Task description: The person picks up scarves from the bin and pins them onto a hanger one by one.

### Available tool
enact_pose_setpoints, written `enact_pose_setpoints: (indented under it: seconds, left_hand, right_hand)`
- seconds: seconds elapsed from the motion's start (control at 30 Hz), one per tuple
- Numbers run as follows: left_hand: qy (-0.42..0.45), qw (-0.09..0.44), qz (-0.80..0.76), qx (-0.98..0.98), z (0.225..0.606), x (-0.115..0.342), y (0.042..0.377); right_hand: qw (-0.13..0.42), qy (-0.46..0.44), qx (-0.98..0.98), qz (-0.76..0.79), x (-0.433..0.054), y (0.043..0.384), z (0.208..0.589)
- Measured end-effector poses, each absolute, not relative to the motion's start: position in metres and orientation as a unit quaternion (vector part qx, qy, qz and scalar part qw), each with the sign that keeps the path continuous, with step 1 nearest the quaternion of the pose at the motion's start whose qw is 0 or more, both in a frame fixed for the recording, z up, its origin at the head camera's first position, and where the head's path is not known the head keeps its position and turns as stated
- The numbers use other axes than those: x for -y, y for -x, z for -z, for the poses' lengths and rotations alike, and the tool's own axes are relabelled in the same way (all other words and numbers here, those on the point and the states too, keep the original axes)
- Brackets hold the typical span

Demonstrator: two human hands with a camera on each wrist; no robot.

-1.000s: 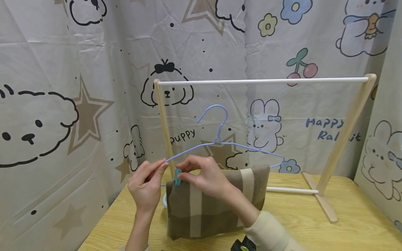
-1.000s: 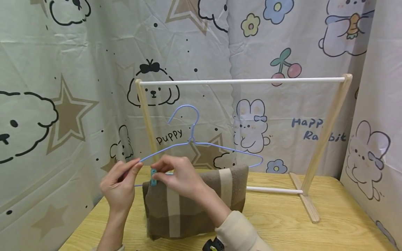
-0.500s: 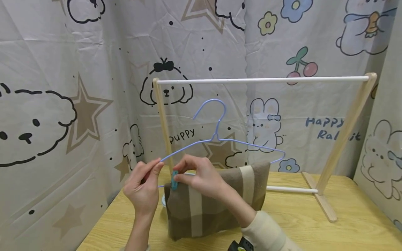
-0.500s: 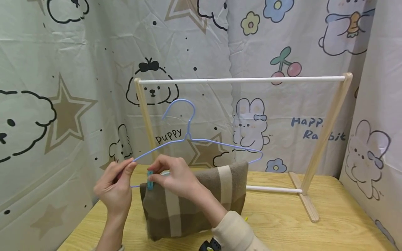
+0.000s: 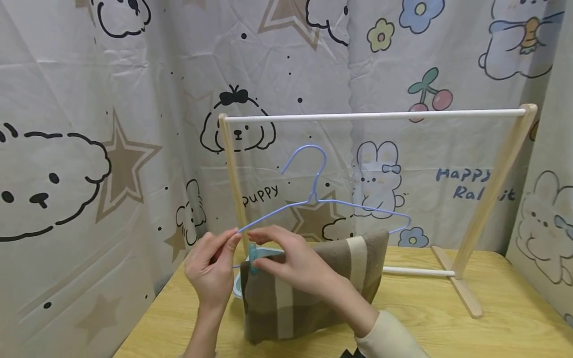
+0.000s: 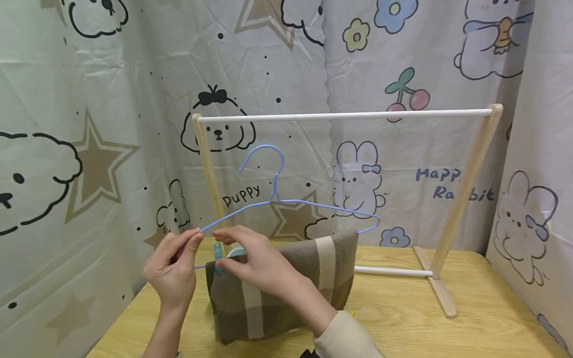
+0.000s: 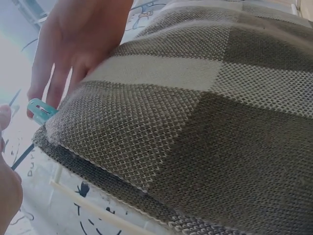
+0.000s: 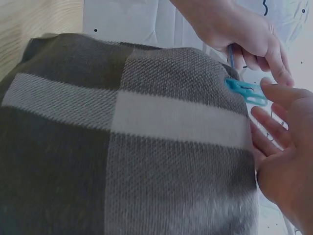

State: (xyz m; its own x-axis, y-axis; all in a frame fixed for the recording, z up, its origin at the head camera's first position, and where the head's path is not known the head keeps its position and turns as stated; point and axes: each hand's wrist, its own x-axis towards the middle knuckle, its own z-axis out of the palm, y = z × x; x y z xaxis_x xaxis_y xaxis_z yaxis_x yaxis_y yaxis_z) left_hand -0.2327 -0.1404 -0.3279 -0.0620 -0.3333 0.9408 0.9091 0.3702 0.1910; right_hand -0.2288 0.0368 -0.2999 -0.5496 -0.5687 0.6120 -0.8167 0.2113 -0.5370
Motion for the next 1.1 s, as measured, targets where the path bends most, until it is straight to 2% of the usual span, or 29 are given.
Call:
enact_pose_setpoints:
  seconds: [0.17, 0.3, 0.73, 1.1]
  left_hand:
    - [0.259, 0.623, 0.498, 0.545, 0.33, 0.147, 0.234]
    - [0.24, 0.628, 0.498, 0.547, 0.329, 0.156, 0.234]
    - [0.231, 0.625, 0.503, 0.55, 0.328, 0.163, 0.235]
    - [0.235, 0.628, 0.493, 0.555, 0.328, 0.16, 0.234]
  right_hand:
    - [0.231, -0.486, 0.736, -0.411, -0.054, 0.223, 0.304]
    - [0.27, -0.502, 0.717, -0.4, -0.069, 0.22, 0.312]
    - [0.297, -0.496, 0.697, -0.424, -0.111, 0.218, 0.333]
    - [0.288, -0.482, 0.705, -0.433, -0.142, 0.213, 0.357]
